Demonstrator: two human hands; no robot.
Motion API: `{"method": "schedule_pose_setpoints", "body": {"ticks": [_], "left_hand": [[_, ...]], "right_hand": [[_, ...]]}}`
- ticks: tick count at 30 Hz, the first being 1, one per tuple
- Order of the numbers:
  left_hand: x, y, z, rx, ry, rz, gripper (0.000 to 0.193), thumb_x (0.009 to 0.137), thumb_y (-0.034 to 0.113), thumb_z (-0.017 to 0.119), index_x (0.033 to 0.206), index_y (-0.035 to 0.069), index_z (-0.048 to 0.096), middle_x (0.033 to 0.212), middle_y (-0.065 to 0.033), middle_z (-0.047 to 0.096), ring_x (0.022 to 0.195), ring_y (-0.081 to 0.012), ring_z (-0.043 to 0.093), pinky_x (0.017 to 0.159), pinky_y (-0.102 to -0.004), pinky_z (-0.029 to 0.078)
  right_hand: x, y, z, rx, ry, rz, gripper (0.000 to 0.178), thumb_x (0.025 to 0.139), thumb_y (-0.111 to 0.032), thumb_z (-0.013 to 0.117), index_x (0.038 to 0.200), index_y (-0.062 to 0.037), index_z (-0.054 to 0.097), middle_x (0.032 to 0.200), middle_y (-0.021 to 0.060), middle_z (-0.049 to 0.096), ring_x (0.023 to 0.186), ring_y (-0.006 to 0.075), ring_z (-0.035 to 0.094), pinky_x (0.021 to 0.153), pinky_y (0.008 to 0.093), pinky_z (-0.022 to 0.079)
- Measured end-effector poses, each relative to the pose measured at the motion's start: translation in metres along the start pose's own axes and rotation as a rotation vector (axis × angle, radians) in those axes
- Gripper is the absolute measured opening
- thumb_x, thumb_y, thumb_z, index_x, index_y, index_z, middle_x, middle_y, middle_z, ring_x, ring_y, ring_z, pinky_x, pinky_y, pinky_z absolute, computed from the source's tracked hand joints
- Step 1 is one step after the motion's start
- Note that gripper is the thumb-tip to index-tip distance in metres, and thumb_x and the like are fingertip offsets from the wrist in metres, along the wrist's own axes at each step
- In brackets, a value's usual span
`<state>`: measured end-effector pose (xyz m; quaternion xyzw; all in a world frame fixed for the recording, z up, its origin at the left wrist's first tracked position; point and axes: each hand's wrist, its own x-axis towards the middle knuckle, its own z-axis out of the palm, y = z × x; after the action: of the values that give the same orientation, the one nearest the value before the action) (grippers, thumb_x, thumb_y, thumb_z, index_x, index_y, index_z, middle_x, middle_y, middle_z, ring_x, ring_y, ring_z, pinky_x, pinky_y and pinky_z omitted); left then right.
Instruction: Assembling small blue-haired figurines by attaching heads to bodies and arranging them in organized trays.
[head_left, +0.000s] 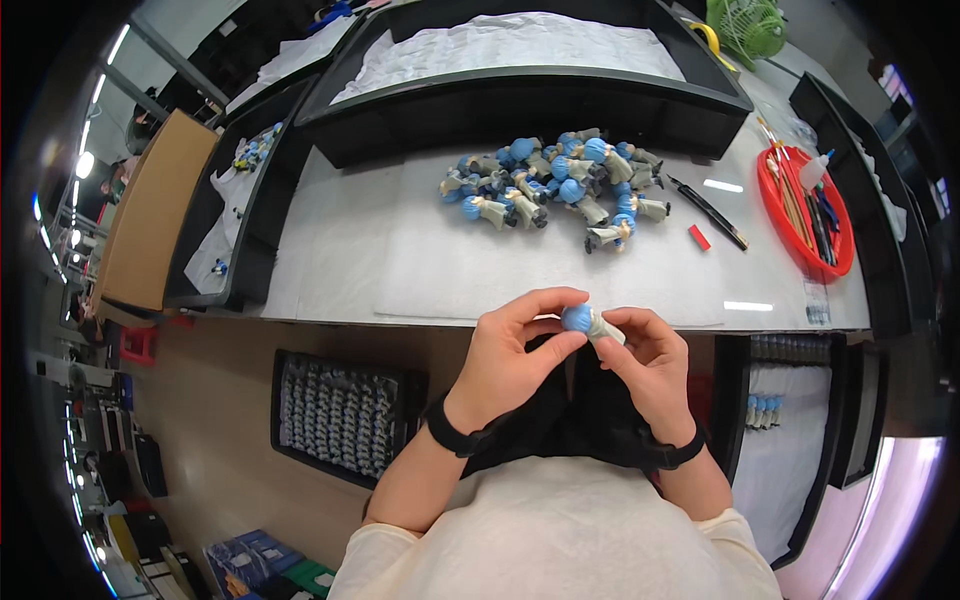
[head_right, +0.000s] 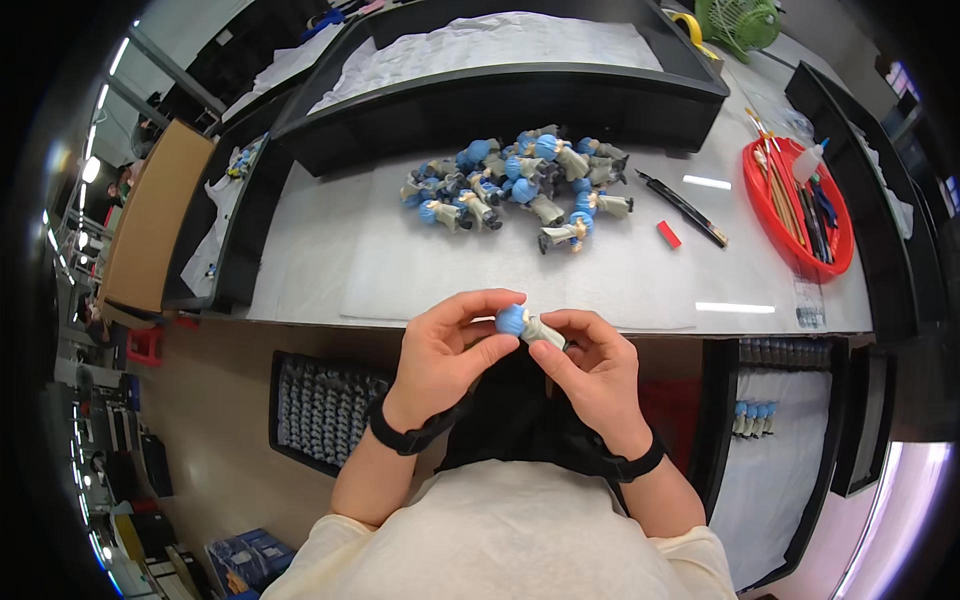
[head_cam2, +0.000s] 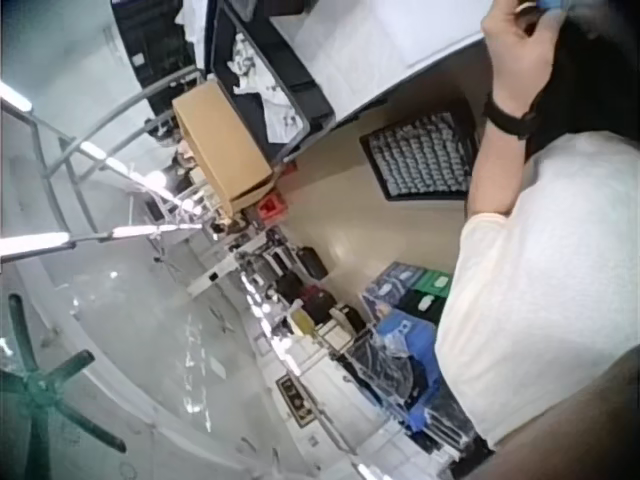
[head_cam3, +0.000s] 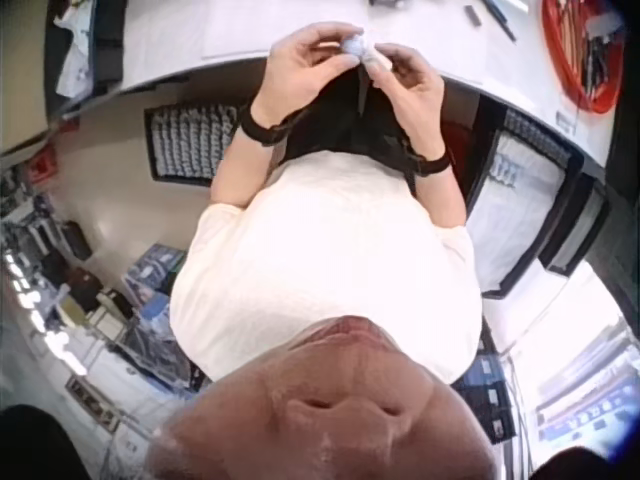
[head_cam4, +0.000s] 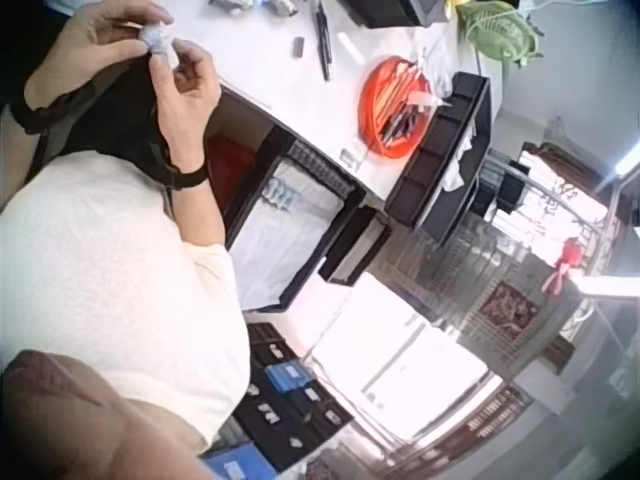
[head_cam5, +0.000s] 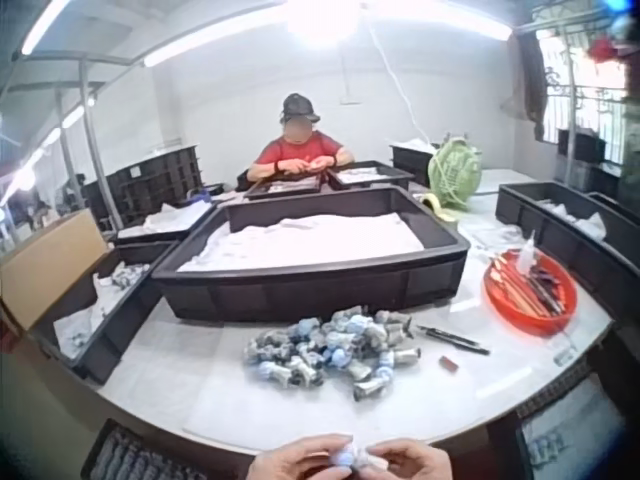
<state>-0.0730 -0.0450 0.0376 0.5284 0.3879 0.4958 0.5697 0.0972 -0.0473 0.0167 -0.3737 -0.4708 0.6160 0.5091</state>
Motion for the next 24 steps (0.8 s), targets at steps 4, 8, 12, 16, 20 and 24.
{"method": "schedule_pose_setpoints", "body": {"ticks": [4,8,12,16,20,24], "left_hand": [[0.019,0.031,0.012,0.454,-0.288,0.167,0.027,0.075,-0.001,0.064,0.101,-0.002,0.058,0.1,-0.0113,0.061,0.088,-0.0178,0.059,0.077,-0.0271,0.049],[0.061,0.04,0.021,0.723,-0.305,0.401,0.028,0.072,0.004,0.068,0.098,0.001,0.06,0.093,-0.0112,0.062,0.08,-0.0195,0.06,0.067,-0.0277,0.048],[0.104,0.031,0.024,1.089,-0.309,0.488,0.024,0.073,0.009,0.065,0.096,0.002,0.059,0.088,-0.0108,0.061,0.075,-0.0228,0.057,0.063,-0.0307,0.046],[0.123,0.009,0.03,1.386,-0.341,0.39,0.03,0.071,0.011,0.065,0.099,0.002,0.058,0.095,-0.0125,0.059,0.091,-0.0296,0.053,0.079,-0.0361,0.043],[0.127,0.0,0.039,1.46,-0.352,0.385,0.036,0.069,0.007,0.065,0.104,0.004,0.055,0.094,-0.0118,0.058,0.089,-0.03,0.052,0.077,-0.037,0.043],[0.124,0.0,0.043,1.428,-0.361,0.434,0.038,0.069,0.006,0.064,0.106,0.005,0.054,0.084,-0.0104,0.056,0.083,-0.0274,0.052,0.074,-0.0364,0.042]], "right_hand": [[-0.014,-0.002,-0.031,0.023,0.001,-0.039,0.027,0.078,0.002,0.062,0.103,0.0054,0.054,0.096,0.0094,0.058,0.088,0.0128,0.056,0.073,0.0232,0.048],[-0.04,-0.02,-0.081,-0.067,0.291,-0.126,0.024,0.078,0.003,0.06,0.101,0.0034,0.055,0.092,0.008,0.059,0.078,0.0119,0.057,0.07,0.0236,0.047],[-0.073,-0.036,-0.164,-0.308,0.728,-0.33,0.023,0.076,0.003,0.06,0.099,0.0024,0.057,0.093,0.007,0.059,0.081,0.0129,0.057,0.075,0.0233,0.046],[-0.121,-0.023,-0.271,-0.594,1.195,-0.288,0.021,0.074,0.0,0.064,0.095,0.0016,0.06,0.09,0.0066,0.061,0.083,0.0123,0.057,0.074,0.0233,0.045],[-0.18,0.029,-0.36,-0.657,1.361,-0.125,0.022,0.072,-0.002,0.065,0.093,0.0016,0.061,0.085,0.0068,0.063,0.078,0.0121,0.059,0.071,0.0238,0.047],[-0.212,0.084,-0.411,-0.71,1.468,0.177,0.026,0.067,-0.006,0.068,0.091,0.0017,0.062,0.081,0.0087,0.065,0.074,0.014,0.061,0.069,0.0251,0.048]]}}
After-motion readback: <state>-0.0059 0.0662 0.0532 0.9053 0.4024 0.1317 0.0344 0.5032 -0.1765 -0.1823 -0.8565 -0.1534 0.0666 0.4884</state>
